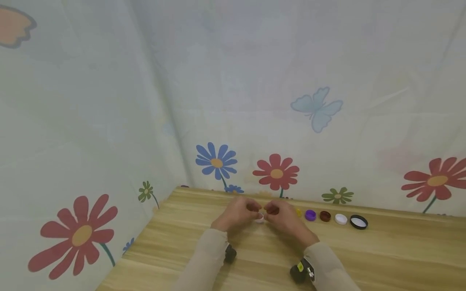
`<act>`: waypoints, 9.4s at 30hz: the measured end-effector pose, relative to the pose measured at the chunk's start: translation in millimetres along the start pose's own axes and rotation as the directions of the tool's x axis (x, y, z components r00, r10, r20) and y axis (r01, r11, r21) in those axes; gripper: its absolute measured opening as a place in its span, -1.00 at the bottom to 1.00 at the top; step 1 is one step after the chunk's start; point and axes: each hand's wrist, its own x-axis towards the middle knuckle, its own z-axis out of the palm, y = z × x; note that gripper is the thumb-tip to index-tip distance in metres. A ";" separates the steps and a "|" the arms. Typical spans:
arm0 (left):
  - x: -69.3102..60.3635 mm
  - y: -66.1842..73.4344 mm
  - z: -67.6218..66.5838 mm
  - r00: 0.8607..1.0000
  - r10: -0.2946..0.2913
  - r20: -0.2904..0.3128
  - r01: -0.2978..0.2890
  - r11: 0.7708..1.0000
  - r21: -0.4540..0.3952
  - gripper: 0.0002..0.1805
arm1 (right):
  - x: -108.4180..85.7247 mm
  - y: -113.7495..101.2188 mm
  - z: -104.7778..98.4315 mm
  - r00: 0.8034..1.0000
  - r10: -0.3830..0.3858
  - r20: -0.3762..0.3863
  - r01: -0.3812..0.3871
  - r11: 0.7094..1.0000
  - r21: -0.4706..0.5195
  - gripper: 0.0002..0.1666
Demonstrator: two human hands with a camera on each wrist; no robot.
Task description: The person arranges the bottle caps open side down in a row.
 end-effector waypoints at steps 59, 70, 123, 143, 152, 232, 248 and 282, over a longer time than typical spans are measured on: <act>30.9 39.2 43.4 0.999 0.028 -0.030 -0.028 0.999 0.023 -0.73 | 3.9 38.4 -52.0 0.993 0.026 0.116 -0.005 0.984 -0.177 -0.61; 35.1 32.6 45.6 0.997 0.068 -0.031 -0.066 0.996 0.054 -0.76 | 5.9 43.2 -49.8 0.994 -0.003 0.110 0.023 0.983 -0.181 -0.73; 26.2 30.5 31.1 0.977 0.109 -0.185 -0.142 0.974 -0.174 -0.80 | -4.9 33.1 -58.0 0.996 -0.083 -0.038 0.082 0.996 -0.045 -0.79; 25.8 28.2 29.1 0.977 0.181 -0.114 -0.189 0.980 -0.065 -0.62 | -6.2 28.3 -56.1 0.999 -0.040 -0.008 0.040 0.999 0.010 -0.73; 24.3 27.0 28.0 0.984 0.136 -0.111 -0.145 0.986 -0.076 -0.66 | -5.2 30.5 -55.7 0.997 -0.065 0.035 0.065 0.998 0.020 -0.73; 15.8 30.4 27.4 0.990 0.098 0.098 -0.104 0.993 0.056 -0.75 | -9.0 23.2 -38.4 0.986 -0.082 0.148 0.098 0.990 -0.102 -0.76; 18.2 30.0 27.2 0.994 0.052 0.091 -0.055 0.998 0.028 -0.68 | -10.6 23.2 -40.8 0.989 -0.088 0.123 0.099 0.991 -0.086 -0.68; 46.4 67.7 68.1 0.999 0.029 -0.041 -0.031 0.999 -0.042 -0.67 | -27.6 48.4 -93.0 0.998 -0.060 -0.020 0.056 0.981 -0.185 -0.64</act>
